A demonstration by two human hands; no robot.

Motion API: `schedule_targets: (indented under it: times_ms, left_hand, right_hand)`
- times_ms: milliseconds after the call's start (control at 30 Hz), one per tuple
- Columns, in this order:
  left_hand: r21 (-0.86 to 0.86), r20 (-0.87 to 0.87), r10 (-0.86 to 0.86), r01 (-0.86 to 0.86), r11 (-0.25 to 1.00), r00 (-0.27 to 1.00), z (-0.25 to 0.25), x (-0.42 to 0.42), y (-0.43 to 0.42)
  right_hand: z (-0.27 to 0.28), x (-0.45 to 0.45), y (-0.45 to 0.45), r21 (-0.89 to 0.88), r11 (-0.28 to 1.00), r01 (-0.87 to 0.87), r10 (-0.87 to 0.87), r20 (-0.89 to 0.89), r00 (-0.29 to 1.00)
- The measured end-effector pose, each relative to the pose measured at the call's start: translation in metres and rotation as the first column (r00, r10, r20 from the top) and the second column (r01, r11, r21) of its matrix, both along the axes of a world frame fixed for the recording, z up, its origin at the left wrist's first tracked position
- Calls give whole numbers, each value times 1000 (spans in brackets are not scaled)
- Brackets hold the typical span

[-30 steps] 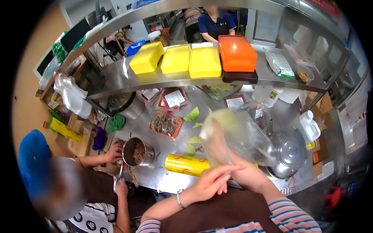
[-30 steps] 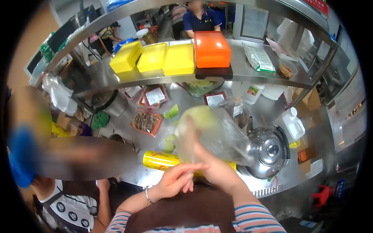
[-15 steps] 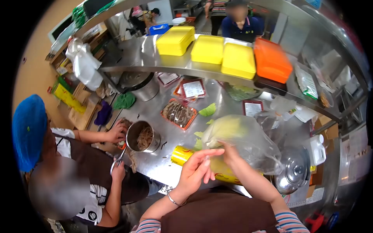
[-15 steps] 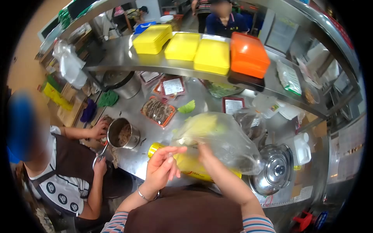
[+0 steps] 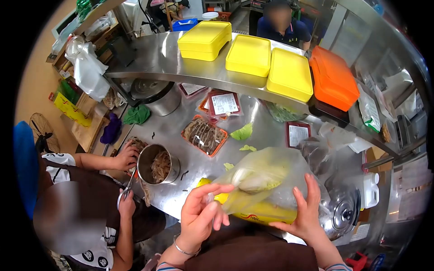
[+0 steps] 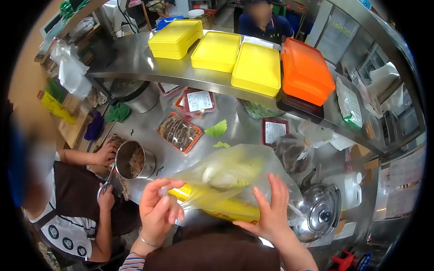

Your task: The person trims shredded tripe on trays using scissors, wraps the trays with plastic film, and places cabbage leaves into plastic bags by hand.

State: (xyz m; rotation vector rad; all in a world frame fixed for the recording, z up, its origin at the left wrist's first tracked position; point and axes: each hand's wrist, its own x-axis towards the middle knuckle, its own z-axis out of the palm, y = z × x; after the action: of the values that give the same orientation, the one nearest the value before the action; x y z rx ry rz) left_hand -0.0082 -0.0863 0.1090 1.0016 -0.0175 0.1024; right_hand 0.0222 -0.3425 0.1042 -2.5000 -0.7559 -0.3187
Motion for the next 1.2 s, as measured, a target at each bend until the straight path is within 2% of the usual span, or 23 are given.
schedule_targets:
  times_ms: [33,67,133,167,233,267,333,367,433,600,667,733,800,867,1000,1033,1100,1133,1200]
  left_hand:
    - [-5,10,-8,8,1000,1000,0,2,3]
    - [-9,19,-18,18,1000,1000,-1,3,5]
    - [-11,7,-29,29,1000,1000,-2,4,9]
    - [-17,14,-51,51,999,999,-3,5,10]
    - [-45,7,-89,90,995,996,0,7,10]
    - [-48,10,-93,93,994,996,3,7,8]
    - [70,-58,-6,10,998,998,7,8,4]
    - [82,-48,-19,23,996,999,5,9,5]
    - [60,-24,-35,37,997,999,1,11,7]
    - [-4,-31,-21,21,1000,999,-6,12,15]
    - [-26,-25,-26,26,999,999,-9,13,17]
    - [-49,-13,-33,32,998,999,-10,16,20]
    - [-59,13,-268,269,961,963,-7,18,25]
    - [-23,0,-234,234,972,972,-1,20,19]
    - [74,10,-163,162,984,986,2,20,16]
    - [76,17,-166,164,984,986,5,21,15]
    - [132,-48,-223,227,965,974,12,23,13]
    - [133,-41,-224,228,965,974,15,26,13]
    - [331,-29,-410,395,857,912,17,33,12]
  right_hand:
    - [-6,1,-6,-93,996,-1,-6,-74,997]
    - [-12,4,-8,-96,995,3,-10,-78,997]
    - [-21,11,-11,-397,911,110,-158,-88,984]
    - [-21,18,-12,-401,909,114,-162,-90,983]
    - [-20,33,-13,-332,916,228,-245,-10,969]
    - [-20,37,-11,-333,914,232,-248,-7,969]
    - [-21,46,-3,-172,938,301,-340,-286,896]
    - [-24,51,-2,-169,937,305,-342,-276,898]
    - [-37,54,-1,-200,971,129,-167,-184,969]
    - [-51,58,1,-69,990,121,-134,-233,963]
    - [-47,58,6,39,976,213,-195,-267,944]
    - [-48,60,6,102,976,192,-159,-269,950]
    - [-50,61,5,164,971,172,-124,-266,956]
    - [-53,60,3,255,955,149,-37,-395,918]
    - [-47,60,3,285,948,141,-4,-433,901]
    - [-39,62,6,258,962,93,27,-426,904]
    - [-31,63,13,230,972,44,57,-414,909]
    - [-31,62,17,162,987,9,64,-442,895]
    - [-29,62,25,93,995,-28,68,-463,884]
